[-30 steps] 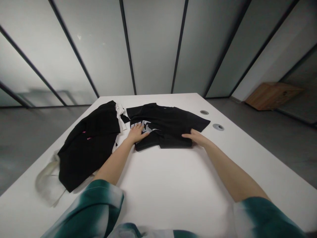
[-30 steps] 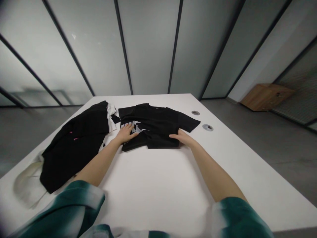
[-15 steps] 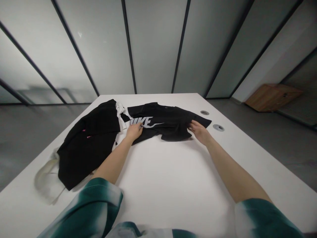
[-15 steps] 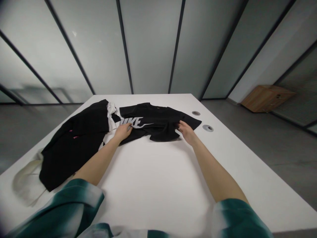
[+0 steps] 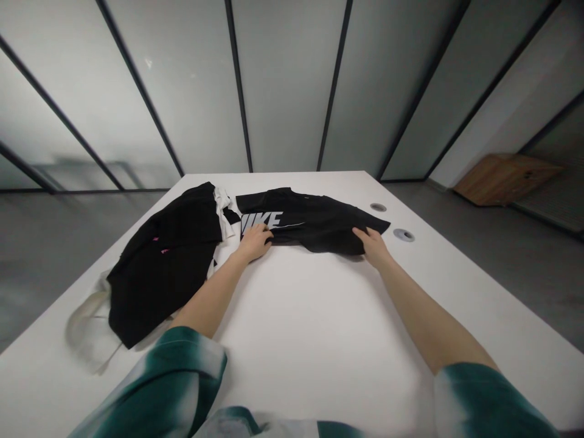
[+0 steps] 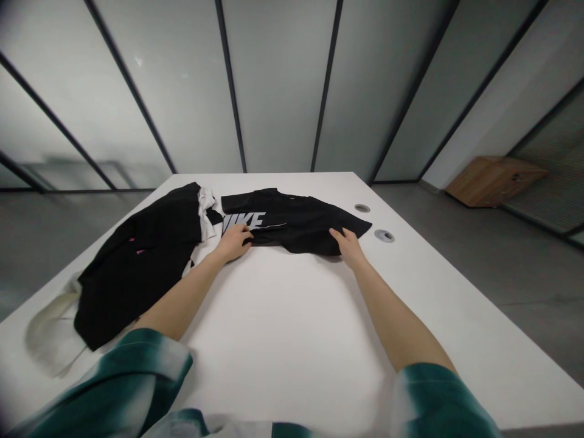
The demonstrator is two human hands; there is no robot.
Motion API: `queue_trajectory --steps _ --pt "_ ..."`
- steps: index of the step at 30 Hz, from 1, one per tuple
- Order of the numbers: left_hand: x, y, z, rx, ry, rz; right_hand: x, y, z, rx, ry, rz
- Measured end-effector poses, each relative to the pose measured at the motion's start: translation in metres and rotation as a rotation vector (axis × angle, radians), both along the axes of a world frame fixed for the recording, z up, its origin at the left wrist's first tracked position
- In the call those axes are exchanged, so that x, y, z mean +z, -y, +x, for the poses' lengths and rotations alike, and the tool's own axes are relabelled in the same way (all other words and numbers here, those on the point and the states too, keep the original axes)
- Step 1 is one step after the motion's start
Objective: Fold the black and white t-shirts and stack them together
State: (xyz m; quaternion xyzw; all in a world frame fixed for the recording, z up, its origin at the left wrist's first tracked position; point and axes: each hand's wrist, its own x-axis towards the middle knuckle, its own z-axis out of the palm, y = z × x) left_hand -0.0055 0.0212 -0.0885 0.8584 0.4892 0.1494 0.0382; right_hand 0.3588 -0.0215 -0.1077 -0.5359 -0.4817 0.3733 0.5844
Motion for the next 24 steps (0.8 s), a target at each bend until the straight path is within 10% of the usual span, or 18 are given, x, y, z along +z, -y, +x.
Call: queue_trajectory --steps 8,12,18,24 --pt "0.018 -0.012 -0.021 0.023 0.469 -0.440 0.019 0.004 0.019 0.139 -0.186 -0.155" --pt "0.024 -0.019 -0.036 0.132 0.629 -0.446 0.016 0.000 0.029 -0.142 0.022 0.030" --pt "0.013 -0.020 -0.025 0.158 0.382 -0.249 0.020 0.008 0.021 -0.633 0.304 0.278" --pt "-0.013 -0.012 -0.006 -0.027 -0.019 -0.161 0.039 0.024 -0.007 -0.317 0.825 0.349"
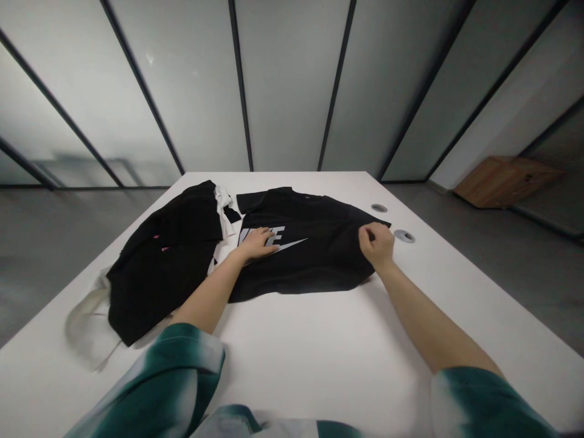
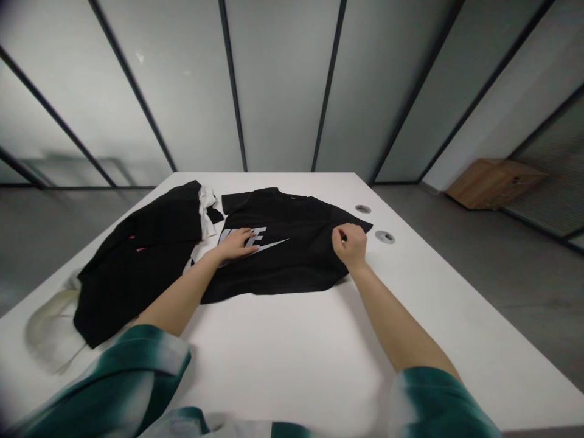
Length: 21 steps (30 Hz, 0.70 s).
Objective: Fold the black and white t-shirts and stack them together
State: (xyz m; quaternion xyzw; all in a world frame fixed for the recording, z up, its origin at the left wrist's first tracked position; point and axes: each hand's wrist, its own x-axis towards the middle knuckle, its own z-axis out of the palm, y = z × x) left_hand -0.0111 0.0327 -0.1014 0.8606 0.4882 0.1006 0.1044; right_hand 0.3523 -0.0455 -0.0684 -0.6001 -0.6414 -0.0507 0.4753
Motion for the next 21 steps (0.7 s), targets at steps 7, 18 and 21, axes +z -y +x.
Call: queue_trajectory --steps 7,18,21 --pt "-0.009 0.006 0.002 0.077 -0.105 -0.050 -0.017 -0.006 -0.022 0.124 0.349 -0.486" --pt "0.021 0.011 0.001 0.146 -0.028 0.115 -0.021 -0.012 -0.009 0.052 0.445 -0.573" --pt "0.011 0.011 0.000 0.068 -0.085 0.072 -0.032 -0.013 -0.009 0.084 0.508 -0.667"
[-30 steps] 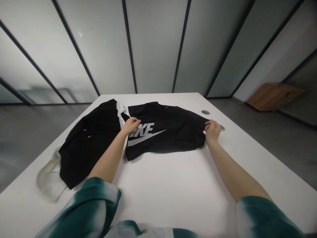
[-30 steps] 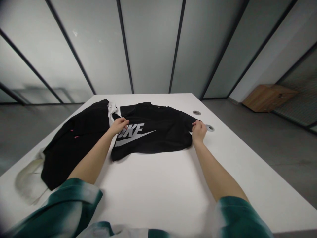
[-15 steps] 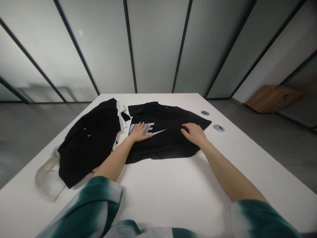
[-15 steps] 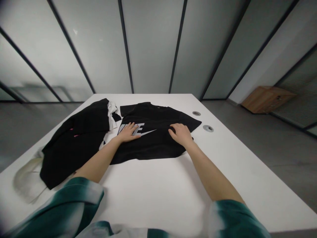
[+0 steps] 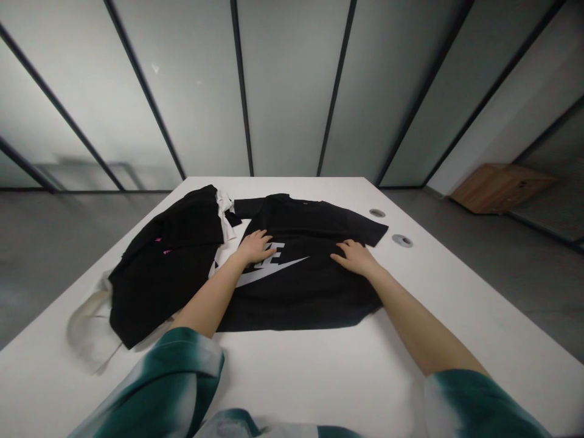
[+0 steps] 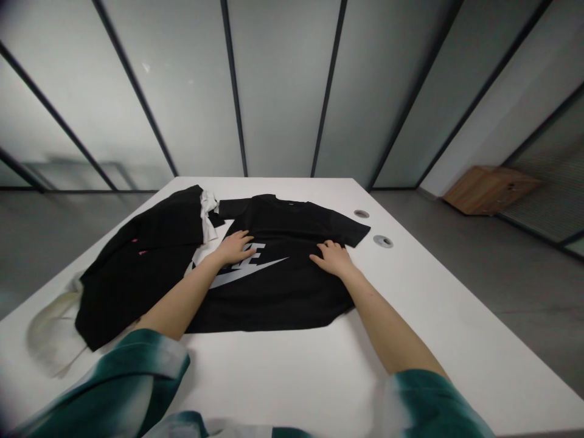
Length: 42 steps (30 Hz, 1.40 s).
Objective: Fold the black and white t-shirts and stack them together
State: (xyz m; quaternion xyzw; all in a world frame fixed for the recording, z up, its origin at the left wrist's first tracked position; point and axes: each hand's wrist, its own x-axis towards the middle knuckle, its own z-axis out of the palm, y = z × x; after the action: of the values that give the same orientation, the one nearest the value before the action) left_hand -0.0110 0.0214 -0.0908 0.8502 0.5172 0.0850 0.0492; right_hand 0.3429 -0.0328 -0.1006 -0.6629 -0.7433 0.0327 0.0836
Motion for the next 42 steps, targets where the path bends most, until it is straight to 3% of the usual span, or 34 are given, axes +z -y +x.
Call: queue_trajectory --steps 4,8,17,21,25,28,33,38,42 --pt "-0.003 0.004 0.003 0.056 -0.076 -0.127 -0.020 -0.009 0.008 -0.025 -0.006 -0.100" --pt "0.002 0.009 0.012 0.115 -0.150 -0.181 -0.023 -0.021 0.018 -0.031 0.061 -0.156" --pt "-0.009 0.009 0.016 0.087 -0.170 -0.151 -0.004 -0.005 0.016 -0.030 0.168 -0.252" --pt "0.009 0.014 0.015 0.032 -0.215 -0.155 0.020 0.005 0.016 0.036 0.215 -0.263" --pt "0.026 0.012 0.018 0.032 -0.172 -0.004 0.036 -0.003 0.013 0.069 0.136 -0.133" --pt "0.018 0.006 0.021 0.054 -0.127 0.077 0.024 -0.013 0.005 0.048 0.121 -0.072" --pt "-0.009 -0.010 0.021 0.139 -0.128 -0.080 -0.007 -0.029 -0.003 -0.124 0.119 -0.196" --pt "-0.012 -0.019 0.020 0.175 -0.140 -0.123 -0.009 -0.041 -0.004 -0.147 0.133 -0.208" --pt "-0.010 -0.010 0.019 0.167 -0.156 -0.137 -0.006 -0.031 -0.006 -0.113 0.144 -0.237"
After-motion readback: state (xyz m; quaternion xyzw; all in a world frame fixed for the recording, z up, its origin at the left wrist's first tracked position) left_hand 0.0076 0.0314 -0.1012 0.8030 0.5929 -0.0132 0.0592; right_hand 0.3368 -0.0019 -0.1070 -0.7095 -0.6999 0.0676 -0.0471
